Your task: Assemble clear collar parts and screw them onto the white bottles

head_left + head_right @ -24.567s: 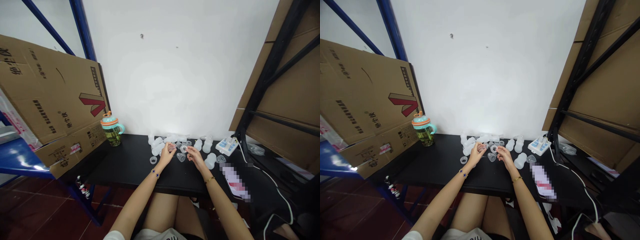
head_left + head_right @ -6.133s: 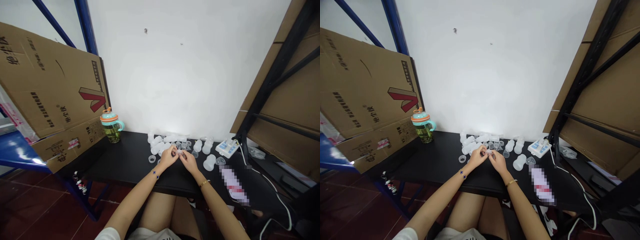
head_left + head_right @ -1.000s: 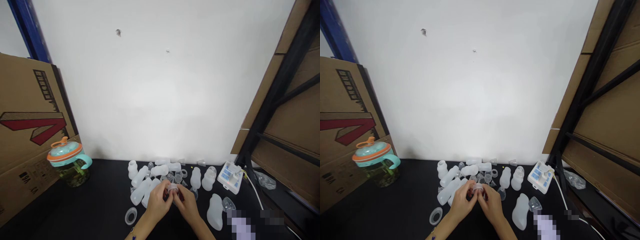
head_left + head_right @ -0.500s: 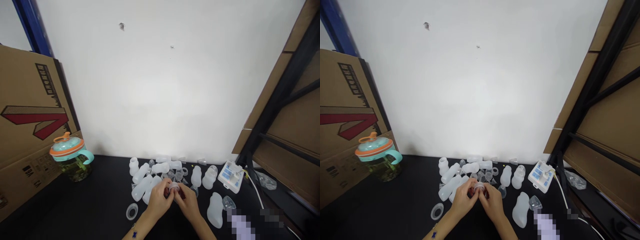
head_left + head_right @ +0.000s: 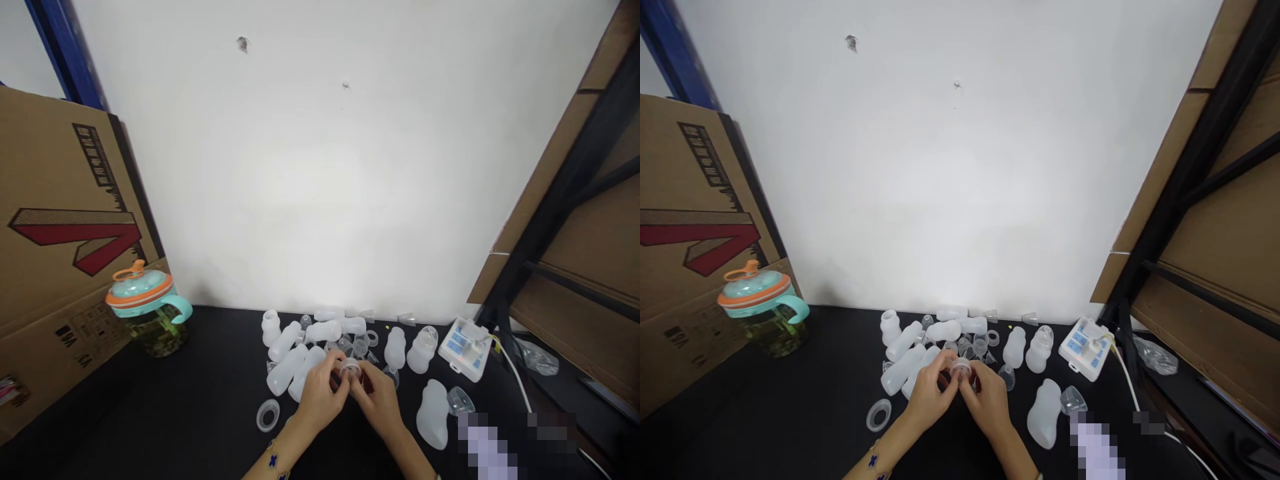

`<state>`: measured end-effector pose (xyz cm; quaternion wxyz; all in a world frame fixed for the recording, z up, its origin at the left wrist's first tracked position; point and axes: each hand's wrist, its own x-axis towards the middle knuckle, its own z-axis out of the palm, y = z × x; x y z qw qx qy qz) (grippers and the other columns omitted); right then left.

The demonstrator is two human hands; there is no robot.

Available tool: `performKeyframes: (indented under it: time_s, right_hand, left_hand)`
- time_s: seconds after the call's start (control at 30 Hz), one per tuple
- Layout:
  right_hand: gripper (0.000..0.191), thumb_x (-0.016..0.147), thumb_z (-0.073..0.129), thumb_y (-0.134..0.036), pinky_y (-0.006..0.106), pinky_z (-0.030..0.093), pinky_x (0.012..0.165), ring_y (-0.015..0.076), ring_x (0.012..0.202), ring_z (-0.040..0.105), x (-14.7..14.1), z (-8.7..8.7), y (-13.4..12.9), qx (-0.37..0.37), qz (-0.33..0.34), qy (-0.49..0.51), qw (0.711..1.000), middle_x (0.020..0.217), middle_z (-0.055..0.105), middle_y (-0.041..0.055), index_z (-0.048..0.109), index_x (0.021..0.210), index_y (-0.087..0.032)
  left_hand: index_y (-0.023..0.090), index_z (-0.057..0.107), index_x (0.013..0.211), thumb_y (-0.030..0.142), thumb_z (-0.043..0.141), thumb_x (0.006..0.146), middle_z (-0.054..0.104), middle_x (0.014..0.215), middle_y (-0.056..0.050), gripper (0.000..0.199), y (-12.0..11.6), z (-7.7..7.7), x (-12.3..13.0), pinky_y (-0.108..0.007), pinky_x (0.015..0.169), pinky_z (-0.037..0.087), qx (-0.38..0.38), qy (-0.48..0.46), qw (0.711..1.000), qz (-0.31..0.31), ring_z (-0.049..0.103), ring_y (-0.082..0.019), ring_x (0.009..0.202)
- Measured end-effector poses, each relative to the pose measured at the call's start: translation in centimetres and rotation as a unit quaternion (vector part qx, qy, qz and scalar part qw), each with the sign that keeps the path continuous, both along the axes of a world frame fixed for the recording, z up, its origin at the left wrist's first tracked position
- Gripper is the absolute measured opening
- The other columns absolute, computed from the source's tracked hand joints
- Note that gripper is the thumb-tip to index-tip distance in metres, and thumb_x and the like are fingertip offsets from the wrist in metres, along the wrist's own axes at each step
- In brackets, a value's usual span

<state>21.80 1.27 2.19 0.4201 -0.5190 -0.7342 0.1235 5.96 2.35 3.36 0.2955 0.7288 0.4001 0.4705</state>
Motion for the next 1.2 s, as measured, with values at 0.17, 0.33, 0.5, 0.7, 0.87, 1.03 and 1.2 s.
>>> performKeyframes:
  time_s: [0.17, 0.33, 0.5, 0.7, 0.87, 1.03, 1.2]
  right_hand:
    - [0.027, 0.096, 0.051, -0.040, 0.024, 0.038, 0.053, 0.0145, 0.057, 0.055, -0.2, 0.3, -0.2, 0.000, -0.002, 0.001, 1.000, 0.068, 0.064, 0.0005, 0.067, 0.088, -0.019]
    - [0.027, 0.096, 0.051, -0.040, 0.023, 0.039, 0.053, 0.0148, 0.057, 0.056, -0.2, 0.2, -0.2, -0.003, -0.003, 0.002, 1.000, 0.068, 0.064, 0.0009, 0.067, 0.087, -0.019]
    - [0.028, 0.096, 0.051, -0.039, 0.024, 0.039, 0.054, 0.0150, 0.058, 0.057, -0.2, 0.1, -0.1, 0.007, -0.002, -0.001, 1.000, 0.069, 0.066, 0.0014, 0.067, 0.087, -0.019]
    - [0.029, 0.097, 0.050, -0.040, 0.024, 0.044, 0.057, 0.0161, 0.062, 0.060, -0.3, -0.1, 0.0, 0.017, -0.013, 0.011, 1.000, 0.078, 0.069, 0.0036, 0.069, 0.101, -0.018]
    - [0.029, 0.097, 0.049, -0.038, 0.025, 0.046, 0.059, 0.0164, 0.064, 0.061, -0.2, -0.3, 0.1, 0.022, -0.020, 0.011, 0.999, 0.083, 0.070, 0.0048, 0.068, 0.104, -0.017]
    - [0.027, 0.097, 0.048, -0.035, 0.025, 0.046, 0.059, 0.0166, 0.066, 0.061, -0.1, -0.3, 0.2, 0.020, -0.020, 0.005, 1.000, 0.082, 0.070, 0.0044, 0.068, 0.102, -0.018]
    - [0.024, 0.098, 0.048, -0.034, 0.025, 0.046, 0.062, 0.0161, 0.066, 0.062, -0.2, -0.1, 0.1, 0.010, -0.009, 0.004, 1.000, 0.082, 0.070, 0.0030, 0.067, 0.101, -0.020]
  left_hand:
    - [0.023, 0.054, 0.103, 0.022, 0.053, 0.091, 0.070, 0.077, 0.002, 0.013, 0.1, 0.2, 0.0, -0.020, 0.055, 0.048, -0.016, -0.019, 1.000, -0.012, 0.066, -0.014, 0.066]
    - [0.022, 0.055, 0.100, 0.021, 0.053, 0.090, 0.071, 0.075, 0.002, 0.010, 0.1, 0.2, 0.1, -0.020, 0.052, 0.045, -0.030, -0.021, 0.999, -0.004, 0.065, -0.014, 0.063]
    - [0.022, 0.056, 0.102, 0.024, 0.053, 0.091, 0.070, 0.074, 0.002, 0.011, 0.1, 0.1, 0.1, -0.020, 0.052, 0.045, -0.028, -0.014, 0.999, 0.005, 0.064, -0.014, 0.063]
    - [0.023, 0.059, 0.106, 0.026, 0.052, 0.092, 0.067, 0.078, 0.002, 0.016, 0.5, -0.5, -0.2, -0.024, 0.061, 0.050, 0.023, 0.052, 0.997, 0.058, 0.064, -0.015, 0.068]
    - [0.023, 0.060, 0.106, 0.026, 0.051, 0.093, 0.067, 0.080, 0.001, 0.016, 0.5, -0.8, -0.2, -0.027, 0.063, 0.050, 0.066, 0.108, 0.987, 0.097, 0.063, -0.016, 0.067]
    - [0.024, 0.060, 0.111, 0.026, 0.053, 0.092, 0.067, 0.083, 0.000, 0.020, 0.3, -0.8, -0.1, -0.027, 0.065, 0.051, 0.084, 0.105, 0.987, 0.090, 0.064, -0.016, 0.070]
    - [0.024, 0.061, 0.110, 0.027, 0.054, 0.091, 0.068, 0.083, -0.001, 0.020, 0.4, -0.9, -0.1, -0.027, 0.063, 0.050, 0.079, 0.105, 0.986, 0.102, 0.063, -0.016, 0.069]
